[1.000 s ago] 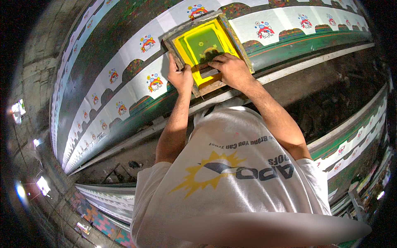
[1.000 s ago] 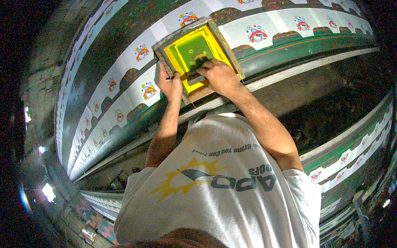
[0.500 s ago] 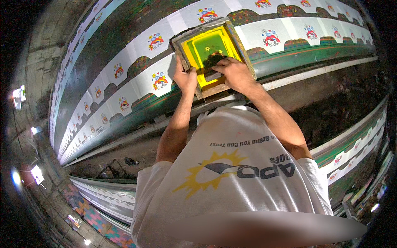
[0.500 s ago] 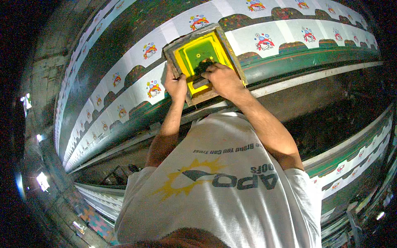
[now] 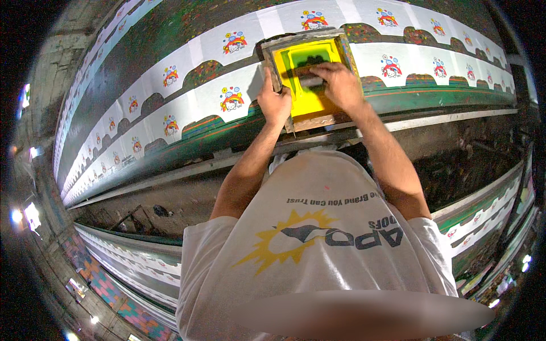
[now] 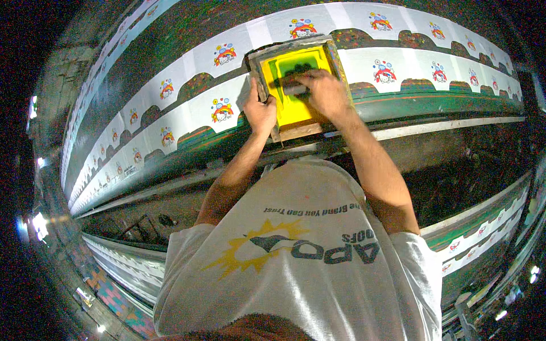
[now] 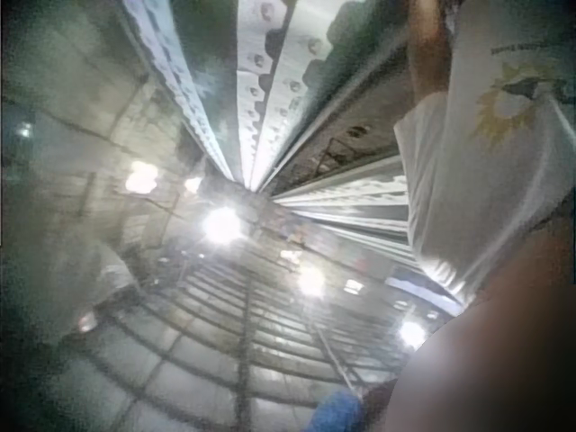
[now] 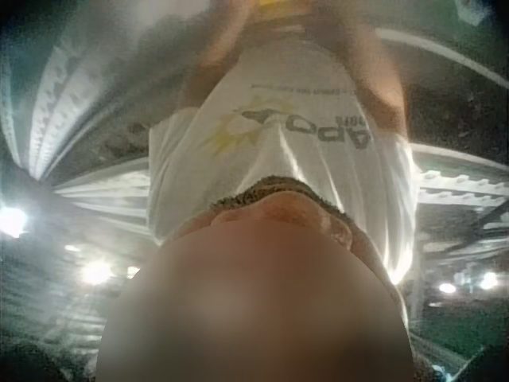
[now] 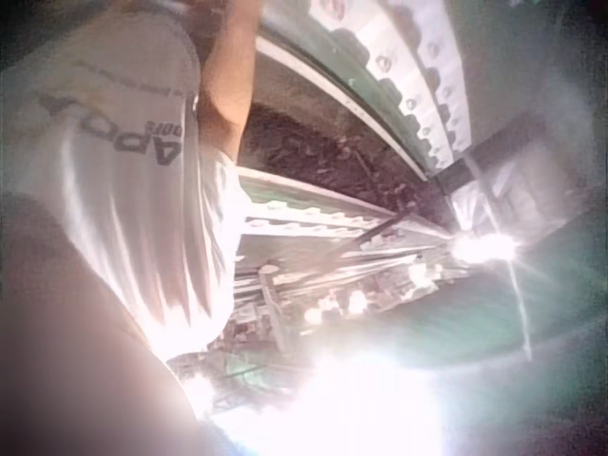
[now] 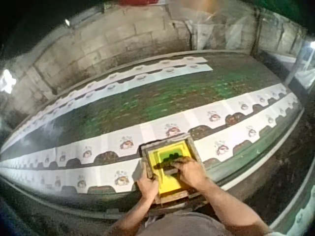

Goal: The person uses a squeegee to spread green ink across a screen-printing frame placed over a long roll of paper with cartoon graphics. They repeatedly pull the squeegee across the screen to transfer the ink onto the paper.

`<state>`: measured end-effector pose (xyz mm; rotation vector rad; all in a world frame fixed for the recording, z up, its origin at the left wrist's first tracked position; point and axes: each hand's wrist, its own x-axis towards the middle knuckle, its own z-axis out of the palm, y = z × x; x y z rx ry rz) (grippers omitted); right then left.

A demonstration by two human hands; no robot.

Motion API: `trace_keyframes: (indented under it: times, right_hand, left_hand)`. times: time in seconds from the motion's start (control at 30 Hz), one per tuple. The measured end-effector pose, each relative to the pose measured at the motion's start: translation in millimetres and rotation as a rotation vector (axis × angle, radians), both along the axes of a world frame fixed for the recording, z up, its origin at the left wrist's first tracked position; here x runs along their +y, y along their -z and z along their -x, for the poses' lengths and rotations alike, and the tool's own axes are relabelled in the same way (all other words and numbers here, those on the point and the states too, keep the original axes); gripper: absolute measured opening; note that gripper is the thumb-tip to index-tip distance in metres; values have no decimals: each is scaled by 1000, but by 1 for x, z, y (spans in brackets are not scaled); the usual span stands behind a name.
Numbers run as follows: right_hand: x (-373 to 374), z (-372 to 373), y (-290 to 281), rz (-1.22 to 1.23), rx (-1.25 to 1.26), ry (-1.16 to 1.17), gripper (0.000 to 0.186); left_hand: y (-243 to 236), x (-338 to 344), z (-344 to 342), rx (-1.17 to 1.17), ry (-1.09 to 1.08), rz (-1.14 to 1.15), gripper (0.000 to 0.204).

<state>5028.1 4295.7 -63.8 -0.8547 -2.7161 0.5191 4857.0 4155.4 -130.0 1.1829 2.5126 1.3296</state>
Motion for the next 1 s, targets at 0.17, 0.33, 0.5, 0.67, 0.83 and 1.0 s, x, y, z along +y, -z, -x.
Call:
trace_keyframes:
  times: [0.17, 0.33, 0.5, 0.67, 0.83, 1.0]
  right_hand:
    - [61, 36, -10, 182, -161, -71, 46]
    - [87, 52, -16, 140, -189, -97, 46]
    - [68, 44, 2, 131, -138, -98, 47]
    - [7, -3, -1, 159, -69, -49, 53]
    - [-51, -35, -18, 204, -101, 43, 60]
    - [-51, -35, -20, 222, -100, 69, 63]
  left_hand:
    - [-3, -1, -2, -225, -24, 61, 83]
    - [3, 0, -3, -181, -63, 44, 82]
    - [5, -1, -2, -177, -53, 17, 83]
    - [7, 0, -1, -147, -33, 11, 82]
    - [11, 0, 0, -128, -21, -38, 80]
    - [13, -1, 1, -239, 34, -35, 84]
